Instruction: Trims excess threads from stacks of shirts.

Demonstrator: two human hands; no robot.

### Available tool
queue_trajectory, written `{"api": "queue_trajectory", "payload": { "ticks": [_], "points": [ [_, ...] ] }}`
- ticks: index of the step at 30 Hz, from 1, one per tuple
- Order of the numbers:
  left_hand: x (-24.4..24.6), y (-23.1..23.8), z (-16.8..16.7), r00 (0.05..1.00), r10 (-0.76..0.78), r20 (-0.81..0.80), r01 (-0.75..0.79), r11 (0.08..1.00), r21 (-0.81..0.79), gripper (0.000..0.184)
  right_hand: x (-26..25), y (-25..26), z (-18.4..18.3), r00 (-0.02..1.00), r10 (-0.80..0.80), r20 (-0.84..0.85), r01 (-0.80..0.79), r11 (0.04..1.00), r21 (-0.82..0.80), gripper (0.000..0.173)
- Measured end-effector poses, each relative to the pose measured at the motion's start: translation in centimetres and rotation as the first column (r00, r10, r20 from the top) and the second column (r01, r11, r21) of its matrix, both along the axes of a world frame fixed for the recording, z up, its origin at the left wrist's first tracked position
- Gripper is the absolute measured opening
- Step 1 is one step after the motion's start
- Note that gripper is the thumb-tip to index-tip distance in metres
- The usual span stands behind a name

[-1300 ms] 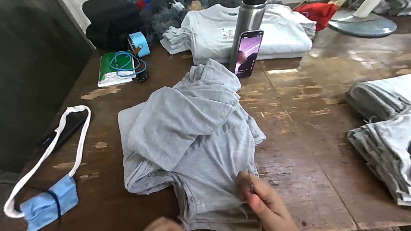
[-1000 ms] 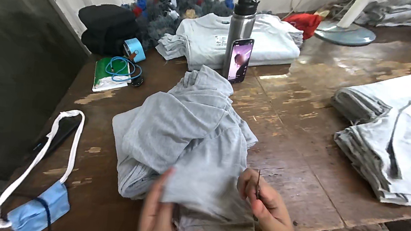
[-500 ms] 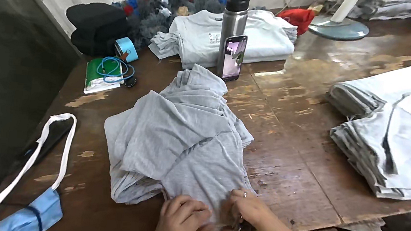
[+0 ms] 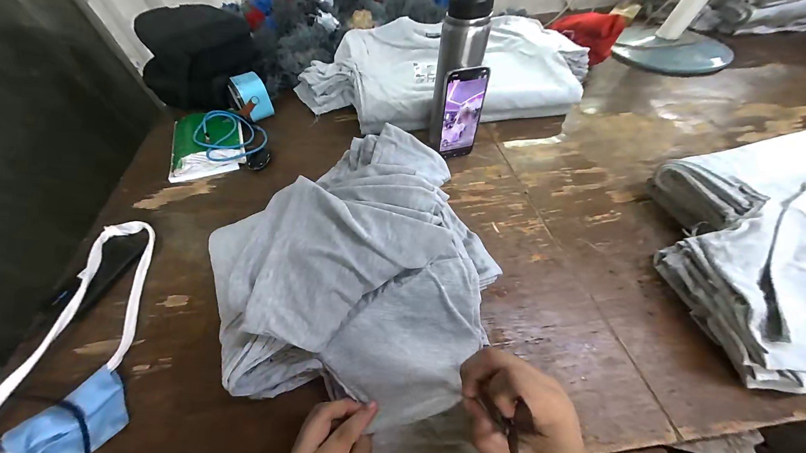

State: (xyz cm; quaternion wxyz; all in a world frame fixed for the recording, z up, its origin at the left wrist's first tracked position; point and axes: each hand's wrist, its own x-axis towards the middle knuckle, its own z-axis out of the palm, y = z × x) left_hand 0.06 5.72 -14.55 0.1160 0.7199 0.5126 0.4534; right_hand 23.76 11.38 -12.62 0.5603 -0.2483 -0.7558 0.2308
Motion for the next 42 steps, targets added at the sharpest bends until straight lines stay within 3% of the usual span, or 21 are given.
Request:
{"api": "queue_trajectory", "payload": {
  "ticks": [2,4,5,7,8,10,12,16,20,23,28,34,38,42],
  "points": [
    [0.3,0.1,0.0,0.999,0.009,0.048,-0.009,1.000,-0.002,0.018,-1.1,0.2,-0.1,0.996,-0.079,0.033,0.079,0.997,-0.007,0.013],
    [0.5,0.0,0.2,0.956,-0.004,0.294,0.031,0.996,-0.089,0.028,-2.3,0.1,-0.7,0.979,-0.093,0.183,0.107,0.992,-0.068,0.010],
    [0.6,0.0,0.5,0.875,-0.018,0.484,0.102,0.984,-0.148,0.033,-2.9,-0.1,-1.1,0.965,-0.066,0.255,0.095,0.990,-0.106,0.014],
    [0.4,0.4,0.8,0.587,0.001,0.810,0.284,0.936,-0.207,0.038,-3.9,-0.4,-1.9,0.940,-0.026,0.341,0.075,0.989,-0.130,0.016],
    [0.3,0.5,1.0,0.443,0.037,0.896,0.348,0.914,-0.209,0.039,-4.0,-0.4,-2.1,0.938,-0.018,0.346,0.066,0.990,-0.128,0.017],
    [0.3,0.3,1.0,0.301,0.077,0.951,0.402,0.893,-0.200,0.036,-3.9,-0.5,-2.0,0.953,0.018,0.303,0.027,0.989,-0.145,0.021],
    [0.6,-0.1,0.8,0.334,0.045,0.942,0.391,0.902,-0.182,0.035,-3.9,-0.6,-1.6,0.974,0.053,0.218,-0.027,0.992,-0.120,0.021],
    [1.3,-0.9,0.1,0.512,0.000,0.859,0.278,0.946,-0.165,0.039,-5.0,-1.0,-1.2,0.982,0.095,0.163,-0.102,0.994,0.032,0.010],
    [1.6,-1.0,-0.2,0.615,-0.005,0.789,0.207,0.966,-0.156,0.022,-5.8,-1.0,-0.7,0.972,0.111,0.208,-0.135,0.985,0.104,0.006],
    [1.6,-1.1,0.0,0.634,-0.052,0.771,0.225,0.967,-0.120,0.021,-5.8,-0.8,-0.3,0.957,0.105,0.271,-0.144,0.981,0.130,0.008],
    [1.4,-1.7,0.6,0.670,-0.114,0.734,0.244,0.967,-0.073,0.024,-5.9,-0.8,-0.2,0.966,0.106,0.236,-0.155,0.967,0.200,0.010],
    [1.7,-2.0,0.0,0.730,-0.143,0.668,0.206,0.978,-0.016,0.046,-6.2,-0.7,-0.7,0.979,0.113,0.170,-0.149,0.966,0.212,0.009],
    [1.6,-1.9,-0.2,0.808,-0.064,0.586,0.121,0.991,-0.058,0.040,-6.2,-0.8,-0.9,0.984,0.151,0.097,-0.169,0.962,0.217,0.013],
    [1.4,-1.8,-0.4,0.812,-0.075,0.579,0.128,0.990,-0.051,0.036,-6.4,-1.1,-0.7,0.988,0.133,0.083,-0.147,0.967,0.207,0.012]
  ]
}}
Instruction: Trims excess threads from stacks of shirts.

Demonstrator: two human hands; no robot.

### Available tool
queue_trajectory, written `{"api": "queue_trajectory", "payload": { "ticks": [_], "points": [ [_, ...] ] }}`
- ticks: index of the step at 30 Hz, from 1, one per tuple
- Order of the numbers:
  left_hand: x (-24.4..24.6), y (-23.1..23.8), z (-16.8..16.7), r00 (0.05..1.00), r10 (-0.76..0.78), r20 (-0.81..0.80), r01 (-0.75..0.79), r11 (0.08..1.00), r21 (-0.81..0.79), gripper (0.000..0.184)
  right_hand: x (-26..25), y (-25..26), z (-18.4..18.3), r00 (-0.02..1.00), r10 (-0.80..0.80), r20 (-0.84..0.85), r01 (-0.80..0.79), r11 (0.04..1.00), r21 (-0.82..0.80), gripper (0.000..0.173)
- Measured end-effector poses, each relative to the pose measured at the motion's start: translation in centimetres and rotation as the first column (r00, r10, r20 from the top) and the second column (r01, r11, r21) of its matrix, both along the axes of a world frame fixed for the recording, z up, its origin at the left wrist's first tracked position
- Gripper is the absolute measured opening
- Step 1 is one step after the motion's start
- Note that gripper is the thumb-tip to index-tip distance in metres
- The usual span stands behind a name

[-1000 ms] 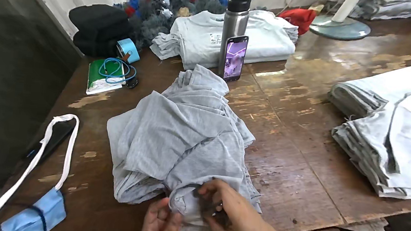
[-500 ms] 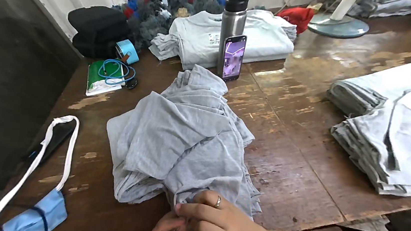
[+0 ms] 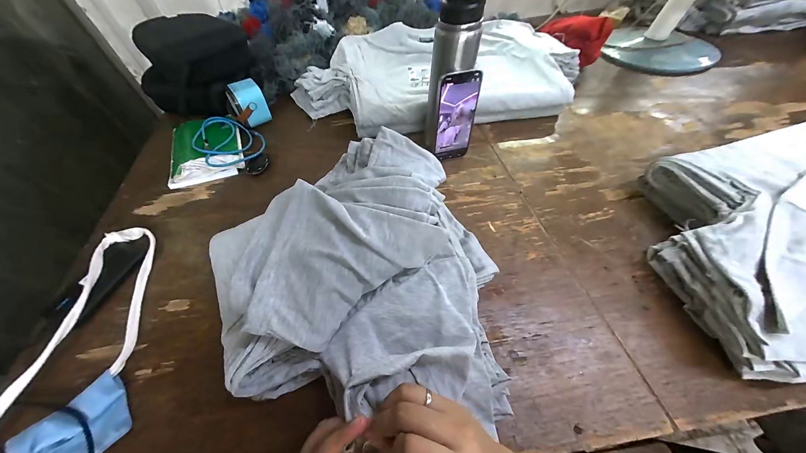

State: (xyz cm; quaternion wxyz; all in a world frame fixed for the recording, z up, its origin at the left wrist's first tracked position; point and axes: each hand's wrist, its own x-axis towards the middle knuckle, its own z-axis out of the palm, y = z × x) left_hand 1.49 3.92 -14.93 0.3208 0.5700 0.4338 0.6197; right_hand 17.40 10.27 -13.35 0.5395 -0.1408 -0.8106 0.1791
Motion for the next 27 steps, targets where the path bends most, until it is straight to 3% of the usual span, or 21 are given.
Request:
{"api": "queue_trajectory", "payload": {
  "ticks": [3,8,13,16,21,27],
  "points": [
    [0.2,0.1,-0.1,1.000,-0.002,0.016,0.002,1.000,0.020,0.036,-0.3,-0.5,0.2,0.999,0.033,-0.015,-0.033,0.999,-0.004,0.012],
    [0.1,0.5,-0.6,0.993,0.078,-0.091,-0.069,0.993,0.101,0.018,-0.4,-1.0,0.5,0.995,0.095,0.013,-0.095,0.995,0.003,0.013],
    [0.0,0.7,-0.9,0.996,0.077,-0.033,-0.073,0.993,0.094,0.017,-0.3,-1.0,0.1,0.975,0.205,-0.091,-0.212,0.974,-0.084,0.011],
    [0.3,0.6,-0.4,0.994,0.057,0.091,-0.059,0.998,0.020,0.019,0.3,-0.8,-0.1,0.996,0.074,-0.047,-0.081,0.985,-0.154,0.014],
    [0.0,0.7,-0.2,0.982,0.038,0.184,-0.038,0.999,-0.004,0.015,2.3,-0.3,-0.8,0.934,-0.164,0.318,0.233,0.953,-0.194,0.028],
    [0.2,0.3,0.4,0.959,-0.005,0.283,0.014,0.999,-0.030,0.010,3.3,-0.5,-1.5,0.872,-0.241,0.427,0.316,0.942,-0.113,0.038]
  ]
}}
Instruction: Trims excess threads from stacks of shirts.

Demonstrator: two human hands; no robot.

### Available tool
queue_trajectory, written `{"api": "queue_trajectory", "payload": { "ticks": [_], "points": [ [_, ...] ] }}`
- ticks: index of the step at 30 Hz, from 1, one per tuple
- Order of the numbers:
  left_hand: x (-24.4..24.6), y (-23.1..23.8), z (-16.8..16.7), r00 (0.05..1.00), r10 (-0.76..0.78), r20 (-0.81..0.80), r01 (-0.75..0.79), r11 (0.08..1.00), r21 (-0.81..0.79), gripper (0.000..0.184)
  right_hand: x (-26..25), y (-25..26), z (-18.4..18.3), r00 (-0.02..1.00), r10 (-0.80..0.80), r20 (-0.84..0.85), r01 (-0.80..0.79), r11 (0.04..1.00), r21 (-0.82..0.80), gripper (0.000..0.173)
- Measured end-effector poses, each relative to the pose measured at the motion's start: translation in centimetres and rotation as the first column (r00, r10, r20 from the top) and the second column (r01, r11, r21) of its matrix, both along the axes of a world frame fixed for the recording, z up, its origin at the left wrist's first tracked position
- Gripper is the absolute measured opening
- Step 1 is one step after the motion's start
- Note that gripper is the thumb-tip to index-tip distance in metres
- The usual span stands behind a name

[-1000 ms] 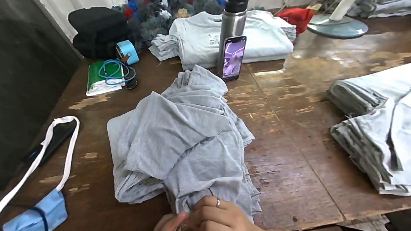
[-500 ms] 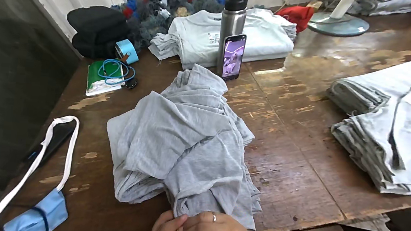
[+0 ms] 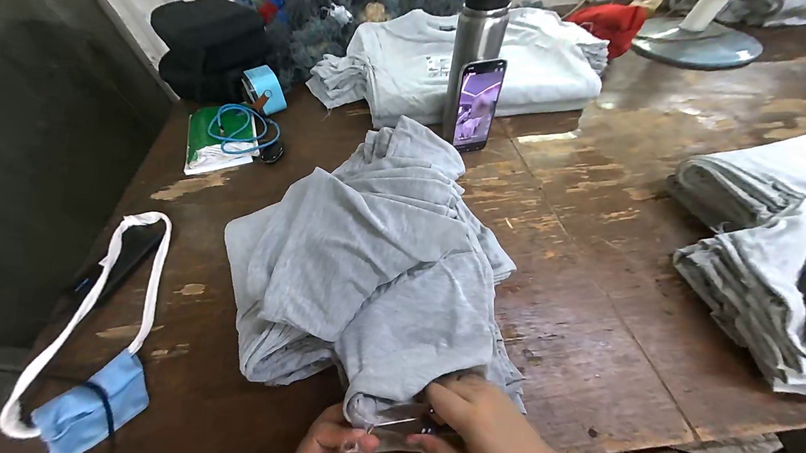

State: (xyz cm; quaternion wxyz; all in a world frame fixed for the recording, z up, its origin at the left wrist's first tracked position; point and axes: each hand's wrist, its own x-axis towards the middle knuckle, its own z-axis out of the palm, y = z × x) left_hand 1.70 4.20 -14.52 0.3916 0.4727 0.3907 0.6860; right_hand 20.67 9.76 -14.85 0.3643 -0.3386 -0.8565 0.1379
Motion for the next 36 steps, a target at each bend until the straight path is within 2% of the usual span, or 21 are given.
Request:
{"api": "queue_trajectory", "payload": {
  "ticks": [7,14,16,20,23,28,30,33,36],
  "points": [
    [-0.2,-0.4,0.0,0.998,-0.068,0.018,0.068,0.998,0.005,0.016,-1.0,-0.2,0.2,0.996,-0.057,0.073,0.051,0.995,0.086,0.039],
    [-0.1,-0.4,-0.1,0.995,-0.091,0.034,0.091,0.996,-0.001,0.016,-1.8,-0.1,-0.1,0.996,-0.028,0.079,0.023,0.997,0.072,0.040],
    [0.0,-0.4,0.0,0.996,-0.086,0.037,0.086,0.996,0.010,0.013,-1.6,-0.1,0.2,1.000,-0.010,0.027,0.009,0.999,0.040,0.041],
    [0.4,-0.1,0.1,1.000,0.017,-0.001,-0.017,1.000,-0.006,0.014,-1.6,0.2,0.9,0.974,-0.009,-0.225,0.013,1.000,0.016,0.034],
    [0.2,-0.2,0.0,0.995,0.049,-0.081,-0.047,0.998,0.031,0.018,-2.4,0.5,1.1,0.947,-0.089,-0.310,0.101,0.995,0.023,0.031],
    [-1.1,-0.5,0.0,0.972,0.022,-0.232,-0.003,0.997,0.083,0.021,-2.9,1.8,1.0,0.959,-0.152,-0.241,0.158,0.987,0.003,0.017],
    [-1.5,-0.4,-0.1,0.958,0.010,-0.285,0.021,0.994,0.103,0.020,-2.2,2.0,0.9,0.949,-0.136,-0.286,0.132,0.991,-0.031,0.011],
    [-2.2,-0.3,-0.1,0.912,-0.006,-0.410,0.053,0.993,0.104,0.017,-0.7,1.8,1.2,0.898,-0.043,-0.437,0.038,0.999,-0.021,0.007],
    [-2.7,-0.2,0.7,0.791,-0.076,-0.607,0.090,0.996,-0.008,0.008,0.5,1.6,1.6,0.863,0.042,-0.504,-0.024,0.999,0.043,0.014]
  ]
}}
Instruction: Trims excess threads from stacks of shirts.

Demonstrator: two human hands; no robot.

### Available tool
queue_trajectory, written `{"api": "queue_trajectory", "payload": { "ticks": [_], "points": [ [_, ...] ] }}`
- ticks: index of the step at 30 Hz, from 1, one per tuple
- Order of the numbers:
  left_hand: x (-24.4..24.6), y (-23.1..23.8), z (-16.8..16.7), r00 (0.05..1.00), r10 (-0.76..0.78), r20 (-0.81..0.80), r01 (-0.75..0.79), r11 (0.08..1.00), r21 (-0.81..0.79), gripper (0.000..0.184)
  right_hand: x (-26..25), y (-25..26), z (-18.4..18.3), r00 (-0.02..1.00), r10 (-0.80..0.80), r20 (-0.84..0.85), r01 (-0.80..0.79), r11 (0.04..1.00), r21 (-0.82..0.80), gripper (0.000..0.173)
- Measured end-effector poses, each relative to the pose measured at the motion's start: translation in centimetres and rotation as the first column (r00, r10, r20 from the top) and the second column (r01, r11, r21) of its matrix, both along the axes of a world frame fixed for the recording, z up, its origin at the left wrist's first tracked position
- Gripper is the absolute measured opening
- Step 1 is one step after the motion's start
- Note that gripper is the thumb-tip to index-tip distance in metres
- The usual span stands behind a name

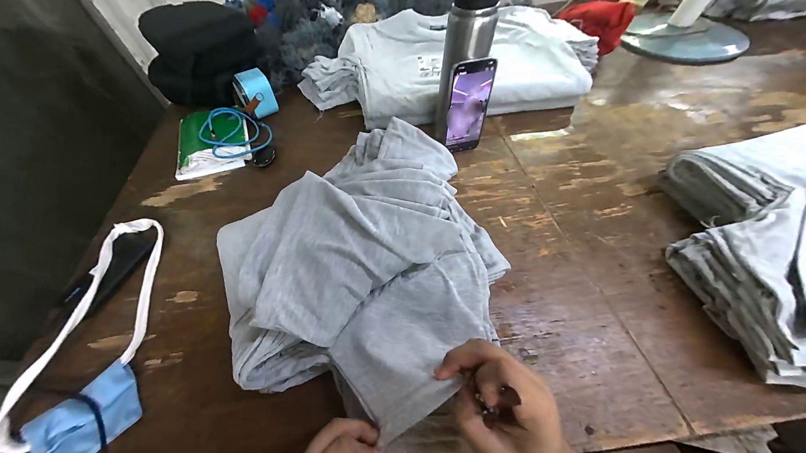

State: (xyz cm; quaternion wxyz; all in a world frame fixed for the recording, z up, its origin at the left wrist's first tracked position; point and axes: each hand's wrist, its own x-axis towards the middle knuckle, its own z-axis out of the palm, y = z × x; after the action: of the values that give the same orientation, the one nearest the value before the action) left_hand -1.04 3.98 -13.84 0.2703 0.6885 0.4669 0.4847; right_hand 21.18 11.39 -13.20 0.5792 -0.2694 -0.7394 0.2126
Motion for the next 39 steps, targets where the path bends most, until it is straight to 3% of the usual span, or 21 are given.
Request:
{"api": "queue_trajectory", "payload": {
  "ticks": [3,5,7,11,13,20,24,32,39],
  "points": [
    [-0.2,0.4,0.7,0.983,-0.043,-0.180,0.028,0.996,-0.081,0.005,1.0,-0.4,-0.6,0.975,-0.043,0.218,0.045,0.999,-0.008,0.003],
    [-0.2,0.7,0.9,0.972,-0.073,-0.223,0.047,0.992,-0.121,0.003,1.3,-0.8,-1.4,0.893,-0.074,0.445,0.113,0.992,-0.063,0.011],
    [-0.2,0.9,0.6,0.969,-0.094,-0.230,0.067,0.990,-0.123,0.006,1.3,-1.1,-2.0,0.838,-0.042,0.544,0.112,0.989,-0.097,0.018],
    [-0.4,0.8,0.4,0.976,-0.092,-0.199,0.071,0.991,-0.113,0.009,1.3,-1.4,-2.3,0.794,-0.045,0.606,0.090,0.995,-0.045,0.047],
    [-0.5,0.8,0.5,0.983,-0.088,-0.160,0.069,0.991,-0.119,0.011,1.1,-1.4,-2.3,0.758,-0.078,0.648,0.104,0.995,-0.002,0.052],
    [-1.1,0.3,0.4,0.999,-0.043,-0.015,0.041,0.992,-0.120,0.009,0.8,-1.4,-2.2,0.711,-0.067,0.700,0.079,0.997,0.014,0.057],
    [-0.7,0.4,0.1,0.997,-0.038,0.060,0.045,0.991,-0.127,0.009,0.5,-1.5,-2.4,0.693,-0.082,0.716,0.089,0.996,0.028,0.052],
    [-0.2,0.5,-0.2,0.997,-0.016,0.071,0.021,0.997,-0.070,0.009,1.4,-1.6,-2.2,0.694,-0.015,0.719,0.033,0.999,-0.011,0.054],
    [-0.1,0.4,0.0,0.995,-0.050,0.084,0.058,0.994,-0.095,0.009,0.2,-2.2,-2.5,0.650,-0.153,0.744,0.129,0.988,0.090,0.054]
  ]
}}
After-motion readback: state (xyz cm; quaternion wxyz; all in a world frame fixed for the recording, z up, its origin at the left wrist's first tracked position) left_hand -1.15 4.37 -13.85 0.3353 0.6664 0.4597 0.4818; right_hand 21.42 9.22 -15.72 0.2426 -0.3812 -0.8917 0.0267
